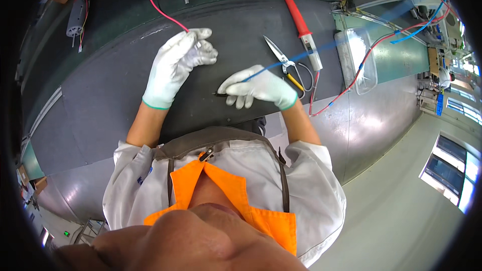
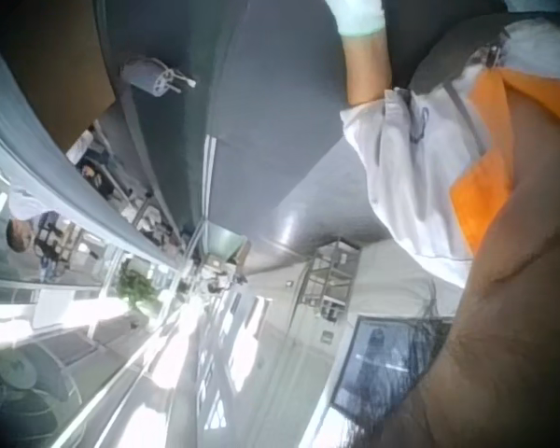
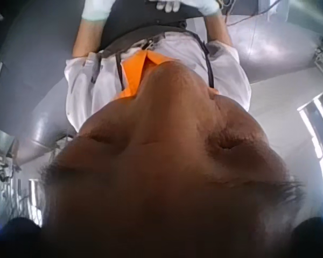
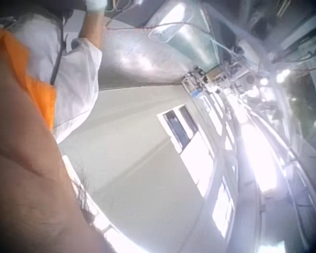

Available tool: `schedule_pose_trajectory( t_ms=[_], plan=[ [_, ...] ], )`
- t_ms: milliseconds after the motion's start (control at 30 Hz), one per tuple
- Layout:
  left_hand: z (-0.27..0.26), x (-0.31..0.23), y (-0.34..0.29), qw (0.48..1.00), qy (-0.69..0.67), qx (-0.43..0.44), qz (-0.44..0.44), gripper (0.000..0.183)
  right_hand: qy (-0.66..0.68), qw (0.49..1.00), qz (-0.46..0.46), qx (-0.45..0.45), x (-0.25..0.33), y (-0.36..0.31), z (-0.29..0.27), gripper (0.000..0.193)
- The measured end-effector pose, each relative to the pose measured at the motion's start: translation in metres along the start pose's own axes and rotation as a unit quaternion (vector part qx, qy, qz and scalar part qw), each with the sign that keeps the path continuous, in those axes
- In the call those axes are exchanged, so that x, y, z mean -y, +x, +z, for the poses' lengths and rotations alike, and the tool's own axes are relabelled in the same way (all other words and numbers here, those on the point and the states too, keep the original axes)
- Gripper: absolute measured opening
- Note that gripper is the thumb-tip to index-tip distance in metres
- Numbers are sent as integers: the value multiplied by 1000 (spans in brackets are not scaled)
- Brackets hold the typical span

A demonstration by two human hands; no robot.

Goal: The person assembles small electric motors on a factory workbench. They connect wires to the motor terminals, secure them with zip ties, and use a soldering iron to heat-shrink the connections. The person handles multiple motors sequentially, performing the same assembly steps for each unit.

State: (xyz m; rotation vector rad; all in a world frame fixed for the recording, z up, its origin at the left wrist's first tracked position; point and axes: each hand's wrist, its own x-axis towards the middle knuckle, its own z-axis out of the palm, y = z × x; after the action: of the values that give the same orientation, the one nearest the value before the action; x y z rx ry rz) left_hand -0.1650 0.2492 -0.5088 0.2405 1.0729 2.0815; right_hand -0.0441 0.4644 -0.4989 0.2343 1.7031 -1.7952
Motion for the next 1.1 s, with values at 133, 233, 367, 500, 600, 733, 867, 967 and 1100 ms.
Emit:
schedule_pose_trajectory(
  t_ms=[133, 233, 367, 500, 600, 733, 867, 967, 1100],
  plan=[
    [7, 3, 4, 998, -31, -57, 24, 40, 67, 976, -172, -115, -11, 1, 16, 24],
    [9, 9, 5, 996, -34, -81, 34, 37, 150, 940, -240, -193, -1, 3, 20, 21],
    [12, 9, 5, 996, -35, -75, 34, 36, 186, 915, -270, -235, 6, 17, 24, 22],
    [13, 10, 6, 994, -41, -89, 52, 35, 199, 905, -285, -245, 7, 25, 26, 22],
    [14, 9, 7, 994, -42, -91, 52, 36, 202, 899, -300, -245, 8, 27, 27, 23],
    [15, 10, 6, 993, -46, -91, 52, 37, 209, 898, -297, -249, 9, 32, 28, 23],
    [15, 11, 6, 995, -38, -79, 51, 37, 223, 896, -301, -240, 10, 35, 28, 23],
    [21, 12, 5, 994, -12, -86, 61, 38, 223, 894, -301, -246, 5, 38, 29, 26],
    [28, 26, 6, 991, -28, -94, 93, 37, 278, 873, -320, -242, 2, 44, 33, 24]
  ],
)
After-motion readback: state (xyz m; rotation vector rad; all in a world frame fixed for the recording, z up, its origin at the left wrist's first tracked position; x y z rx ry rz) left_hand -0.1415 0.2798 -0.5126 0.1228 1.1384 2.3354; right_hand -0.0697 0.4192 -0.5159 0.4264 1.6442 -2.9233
